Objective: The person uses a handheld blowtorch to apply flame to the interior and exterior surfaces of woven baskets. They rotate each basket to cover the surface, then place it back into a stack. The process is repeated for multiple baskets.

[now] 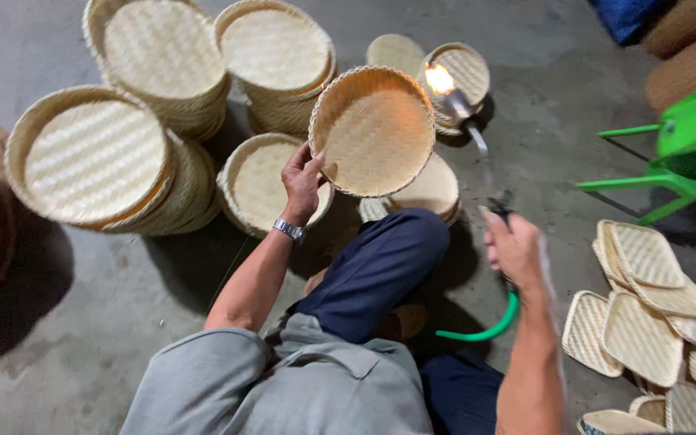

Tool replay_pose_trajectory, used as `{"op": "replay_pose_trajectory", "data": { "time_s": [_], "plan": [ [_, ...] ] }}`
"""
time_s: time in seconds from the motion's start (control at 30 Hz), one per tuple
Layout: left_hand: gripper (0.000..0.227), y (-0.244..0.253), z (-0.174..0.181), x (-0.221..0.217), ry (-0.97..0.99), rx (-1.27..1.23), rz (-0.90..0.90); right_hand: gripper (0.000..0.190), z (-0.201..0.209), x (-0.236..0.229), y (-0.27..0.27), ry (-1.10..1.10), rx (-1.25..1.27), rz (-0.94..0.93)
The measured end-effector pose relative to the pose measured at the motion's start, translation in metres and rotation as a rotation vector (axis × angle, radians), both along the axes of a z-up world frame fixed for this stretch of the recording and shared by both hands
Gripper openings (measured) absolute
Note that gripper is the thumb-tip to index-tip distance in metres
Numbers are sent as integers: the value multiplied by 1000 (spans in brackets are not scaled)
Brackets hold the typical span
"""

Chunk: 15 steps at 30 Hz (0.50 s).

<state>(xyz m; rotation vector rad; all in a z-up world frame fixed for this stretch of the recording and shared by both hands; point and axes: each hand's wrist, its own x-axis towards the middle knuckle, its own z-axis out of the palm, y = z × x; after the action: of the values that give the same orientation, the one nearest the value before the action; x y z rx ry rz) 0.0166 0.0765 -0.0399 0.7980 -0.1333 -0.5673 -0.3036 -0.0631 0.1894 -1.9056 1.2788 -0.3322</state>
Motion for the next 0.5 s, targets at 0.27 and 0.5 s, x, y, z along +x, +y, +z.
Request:
{"op": "replay_pose_trajectory", "data": {
  "time_s": [0.27,0.5],
  "plan": [
    [36,92,-40,20,55,219,149,45,-29,-60,-17,-93,-51,-100],
    [39,133,-61,24,9,276,223,48,-38,-80,-13,-70,-55,-156]
  ]
}}
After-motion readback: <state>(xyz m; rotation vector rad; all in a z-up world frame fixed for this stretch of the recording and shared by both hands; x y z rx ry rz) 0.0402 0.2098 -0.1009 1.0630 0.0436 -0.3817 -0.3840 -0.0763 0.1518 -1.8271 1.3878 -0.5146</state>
